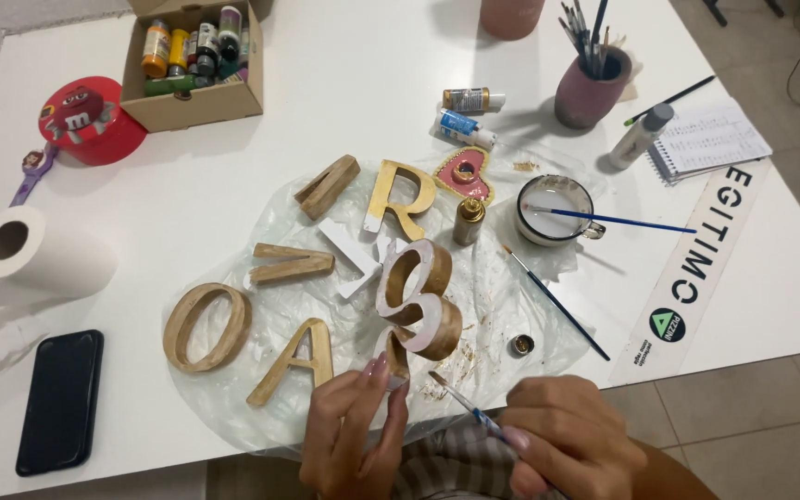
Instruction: Painting wooden letters with gold and white paint using a brush.
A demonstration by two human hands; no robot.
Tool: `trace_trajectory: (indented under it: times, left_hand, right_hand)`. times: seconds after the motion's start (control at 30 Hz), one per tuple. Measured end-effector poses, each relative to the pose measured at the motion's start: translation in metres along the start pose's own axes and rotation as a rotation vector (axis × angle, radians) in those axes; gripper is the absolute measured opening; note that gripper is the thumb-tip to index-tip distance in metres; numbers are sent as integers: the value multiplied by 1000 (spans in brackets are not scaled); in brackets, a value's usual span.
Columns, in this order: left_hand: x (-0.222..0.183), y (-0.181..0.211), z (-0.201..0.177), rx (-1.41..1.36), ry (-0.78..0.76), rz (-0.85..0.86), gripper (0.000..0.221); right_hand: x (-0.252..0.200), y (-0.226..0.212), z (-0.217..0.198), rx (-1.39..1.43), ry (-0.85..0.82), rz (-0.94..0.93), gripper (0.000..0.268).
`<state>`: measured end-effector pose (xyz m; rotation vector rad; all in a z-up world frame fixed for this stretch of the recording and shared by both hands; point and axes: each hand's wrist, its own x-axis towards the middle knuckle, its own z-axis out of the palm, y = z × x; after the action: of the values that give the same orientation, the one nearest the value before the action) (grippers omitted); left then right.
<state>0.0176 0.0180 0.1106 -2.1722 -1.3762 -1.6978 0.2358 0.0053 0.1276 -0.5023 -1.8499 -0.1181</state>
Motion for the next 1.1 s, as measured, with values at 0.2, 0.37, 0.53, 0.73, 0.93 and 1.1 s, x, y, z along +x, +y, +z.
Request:
trace_trajectory:
  times: [0.2, 0.37, 0.53, 0.73, 0.93, 1.1]
  left_hand:
    - [-9, -3, -4, 45, -13, 80, 45]
    - [-16, -8, -4, 35, 4, 83, 45]
    - [-20, -13, -5, 7, -6, 87, 44]
    - [-23, -16, -3, -8, 7, 95, 40]
    - [-23, -18, -5, -22, 3, 91, 41]
    - [-28, -19, -5, -21, -40, 58, 43]
  right_hand:
    - [-13, 12, -5, -47, -47, 57, 37]
    - [-7, 25, 0, 170, 290, 197, 35]
    - [7, 38, 6, 95, 403, 190, 17]
    - [7, 23, 7, 250, 193, 167, 23]
    - [11, 45, 11, 156, 404, 145, 23]
    - [1, 25, 8, 151, 237, 21, 25]
